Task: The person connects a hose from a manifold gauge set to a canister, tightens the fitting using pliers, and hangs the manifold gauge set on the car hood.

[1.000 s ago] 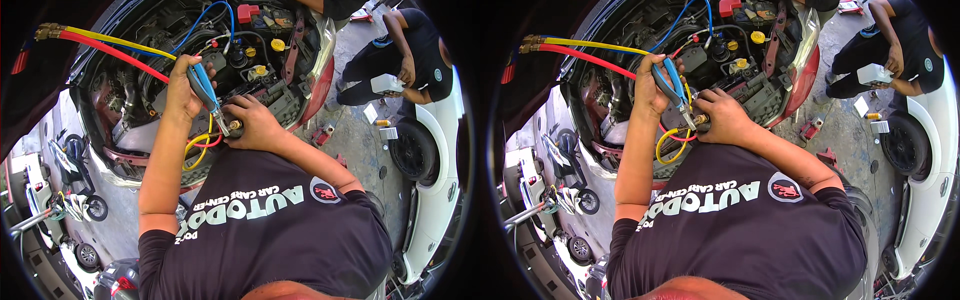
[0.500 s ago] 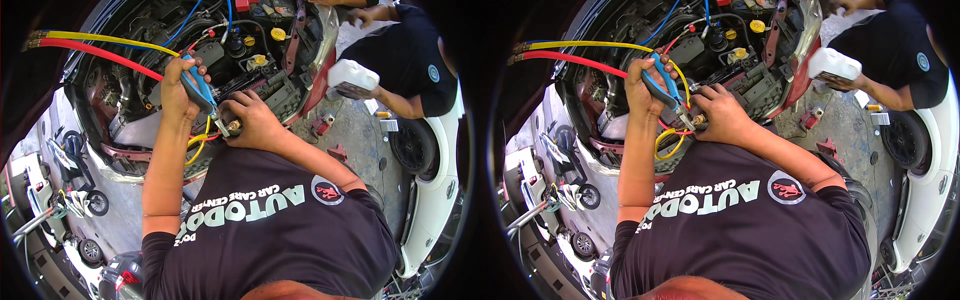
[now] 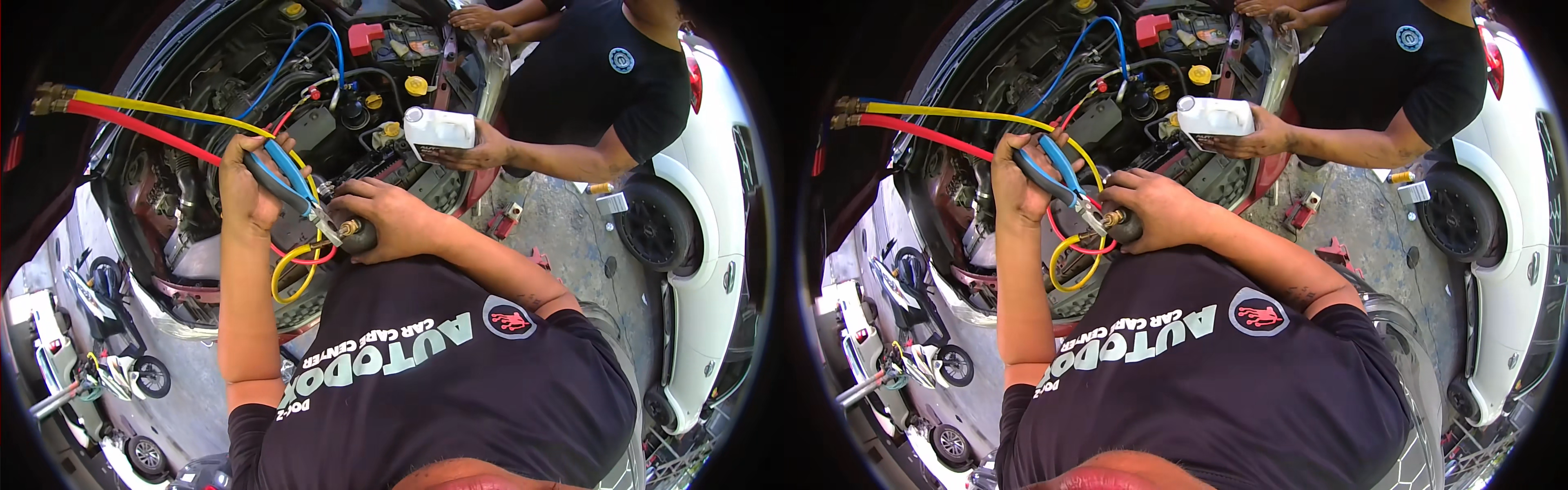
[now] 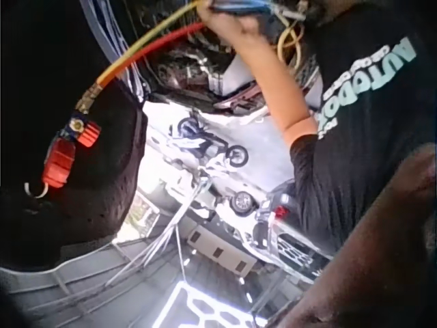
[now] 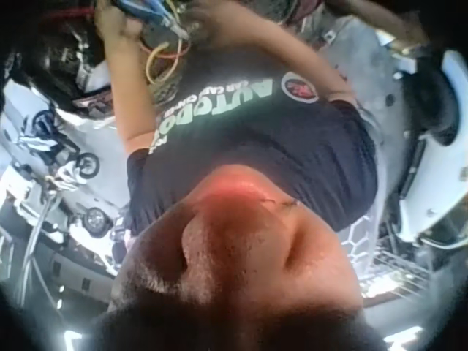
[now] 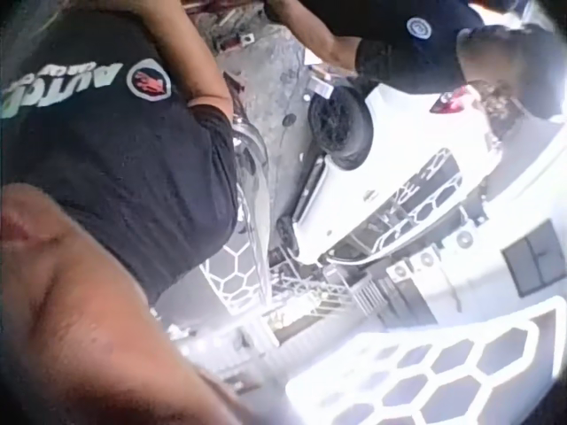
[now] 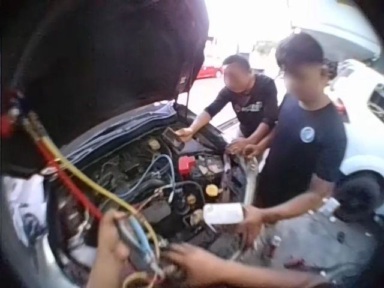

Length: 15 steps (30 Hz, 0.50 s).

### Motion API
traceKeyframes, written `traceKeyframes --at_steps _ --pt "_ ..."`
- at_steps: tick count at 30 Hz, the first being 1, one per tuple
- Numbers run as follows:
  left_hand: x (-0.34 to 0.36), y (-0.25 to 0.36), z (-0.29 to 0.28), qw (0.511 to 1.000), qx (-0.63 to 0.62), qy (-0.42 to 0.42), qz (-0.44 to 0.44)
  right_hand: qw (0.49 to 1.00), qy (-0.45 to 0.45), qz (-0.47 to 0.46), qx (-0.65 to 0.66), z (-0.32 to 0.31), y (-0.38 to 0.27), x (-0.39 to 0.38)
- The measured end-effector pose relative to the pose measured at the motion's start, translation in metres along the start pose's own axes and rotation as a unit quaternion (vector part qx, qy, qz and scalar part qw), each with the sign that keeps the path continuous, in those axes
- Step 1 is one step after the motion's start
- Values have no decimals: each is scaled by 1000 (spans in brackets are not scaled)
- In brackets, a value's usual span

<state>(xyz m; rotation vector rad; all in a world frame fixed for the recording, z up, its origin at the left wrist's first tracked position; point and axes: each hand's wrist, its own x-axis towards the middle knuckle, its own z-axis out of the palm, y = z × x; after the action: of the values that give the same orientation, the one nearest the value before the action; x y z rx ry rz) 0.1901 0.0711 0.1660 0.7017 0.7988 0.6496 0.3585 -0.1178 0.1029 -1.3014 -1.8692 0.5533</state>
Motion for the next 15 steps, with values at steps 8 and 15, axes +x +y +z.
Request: traceKeyframes --at_steps 8,15 --pt "-42 38 34 975 -32 -13 220 998 25 47 -15 3 -10 -13" --pt "-122 66 -1 836 158 -343 398 998 42 51 -17 -1 -11 -15"
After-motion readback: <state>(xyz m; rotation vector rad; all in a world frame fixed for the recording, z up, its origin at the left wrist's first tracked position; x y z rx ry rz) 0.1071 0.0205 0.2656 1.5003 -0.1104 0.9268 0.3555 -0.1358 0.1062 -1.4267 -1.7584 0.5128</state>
